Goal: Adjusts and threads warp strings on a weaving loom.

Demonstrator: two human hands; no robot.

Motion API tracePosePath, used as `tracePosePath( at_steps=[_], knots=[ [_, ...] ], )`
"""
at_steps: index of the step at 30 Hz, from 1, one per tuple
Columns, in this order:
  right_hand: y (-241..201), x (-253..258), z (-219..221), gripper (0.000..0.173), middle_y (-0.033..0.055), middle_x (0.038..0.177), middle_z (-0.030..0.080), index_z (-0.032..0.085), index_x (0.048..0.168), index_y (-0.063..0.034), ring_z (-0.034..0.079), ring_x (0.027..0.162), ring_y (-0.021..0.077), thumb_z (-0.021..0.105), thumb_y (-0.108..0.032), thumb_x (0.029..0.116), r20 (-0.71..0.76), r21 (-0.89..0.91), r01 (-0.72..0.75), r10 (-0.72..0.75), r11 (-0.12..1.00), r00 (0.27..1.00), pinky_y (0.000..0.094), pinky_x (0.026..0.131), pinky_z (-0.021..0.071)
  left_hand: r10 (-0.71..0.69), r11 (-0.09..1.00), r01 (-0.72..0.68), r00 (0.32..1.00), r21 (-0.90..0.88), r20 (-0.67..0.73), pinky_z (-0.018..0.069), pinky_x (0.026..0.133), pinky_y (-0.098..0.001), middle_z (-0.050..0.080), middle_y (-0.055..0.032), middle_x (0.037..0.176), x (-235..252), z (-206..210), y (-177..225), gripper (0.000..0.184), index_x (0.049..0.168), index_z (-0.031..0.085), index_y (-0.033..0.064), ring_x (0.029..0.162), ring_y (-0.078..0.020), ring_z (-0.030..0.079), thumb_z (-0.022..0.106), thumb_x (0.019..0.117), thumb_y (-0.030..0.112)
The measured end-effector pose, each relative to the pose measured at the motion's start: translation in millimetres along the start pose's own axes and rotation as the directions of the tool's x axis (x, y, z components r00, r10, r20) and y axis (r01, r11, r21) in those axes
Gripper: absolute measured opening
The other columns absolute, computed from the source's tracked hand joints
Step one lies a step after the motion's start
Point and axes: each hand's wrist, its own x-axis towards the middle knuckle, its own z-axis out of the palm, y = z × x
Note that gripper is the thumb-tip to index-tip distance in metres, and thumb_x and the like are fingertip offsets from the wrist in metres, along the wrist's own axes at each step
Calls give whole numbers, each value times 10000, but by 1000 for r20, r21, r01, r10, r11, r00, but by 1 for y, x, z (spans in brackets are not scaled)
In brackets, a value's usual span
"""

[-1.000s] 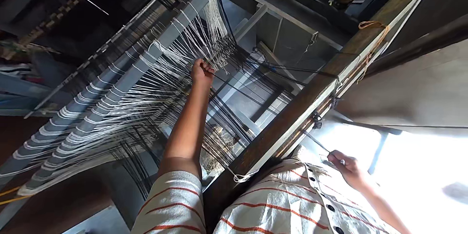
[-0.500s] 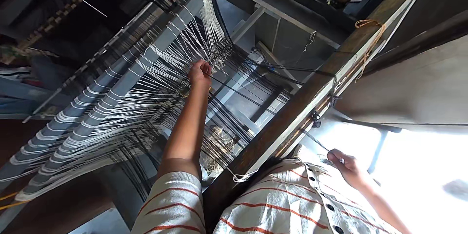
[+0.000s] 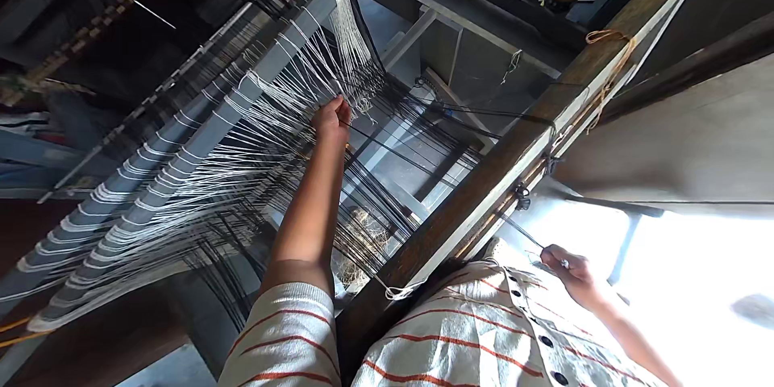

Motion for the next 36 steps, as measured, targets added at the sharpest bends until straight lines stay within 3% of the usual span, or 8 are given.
tracePosePath(
  at_steps=[8,11,22,25,27,29,33,36],
  knots=[
    [0,1,-1,286,32,688,576,645,862,36,495,633,-9,457,-149,971,1,-12,14,-14,1000,1000,169,603,407,-4,1000,4,1000,3,-3,570,649,-210,632,-43,813,0,0,0,119,1078,565,31,663,-82,638,630,979,40],
    [-1,1,-2,292,64,700,596,651,872,55,519,642,25,460,-140,977,1,-1,19,-19,1000,1000,202,615,430,18,999,-18,1000,28,6,573,642,-210,645,-44,807,-3,-1,0,109,1065,567,23,659,-78,647,632,978,33],
    [-4,2,-2,283,67,692,599,653,860,53,524,639,22,466,-130,968,-11,-21,23,-24,999,1000,192,610,431,19,999,-18,999,-33,30,582,664,-222,637,-61,813,-3,-1,0,66,1044,541,27,669,-96,649,576,994,0],
    [-41,5,-16,252,204,814,668,672,960,156,589,750,133,478,-1,990,74,12,-123,122,992,990,264,737,476,25,997,-22,999,-75,41,536,578,-194,585,-30,710,-1,-2,-2,88,948,531,53,571,-78,582,526,984,-27],
    [-32,4,-13,263,171,779,655,672,937,134,575,722,107,474,-30,991,60,6,-92,92,996,994,252,707,469,28,996,-24,999,-90,41,493,516,-186,546,-6,652,3,-5,-3,137,896,516,86,512,-63,531,513,963,-33],
    [-4,3,-2,287,70,701,604,654,871,58,529,649,26,457,-125,970,0,-22,10,-10,1000,1000,199,622,435,22,995,-16,998,-102,57,462,499,-173,510,12,667,4,-9,-3,167,878,506,110,506,-52,487,501,954,-39],
    [0,3,-1,293,73,708,607,655,877,57,532,652,39,459,-140,973,4,-13,16,-16,1000,1000,215,625,439,33,995,-24,996,-98,87,405,476,-156,464,40,631,5,-15,-4,234,803,482,144,476,-40,420,458,957,-29],
    [1,3,0,298,64,701,600,653,876,57,521,646,26,458,-143,978,2,-8,10,-10,1000,1000,208,621,432,78,994,-73,995,-77,61,407,469,-152,476,48,624,5,-17,-6,238,796,498,137,471,-30,430,473,992,6]
  ],
)
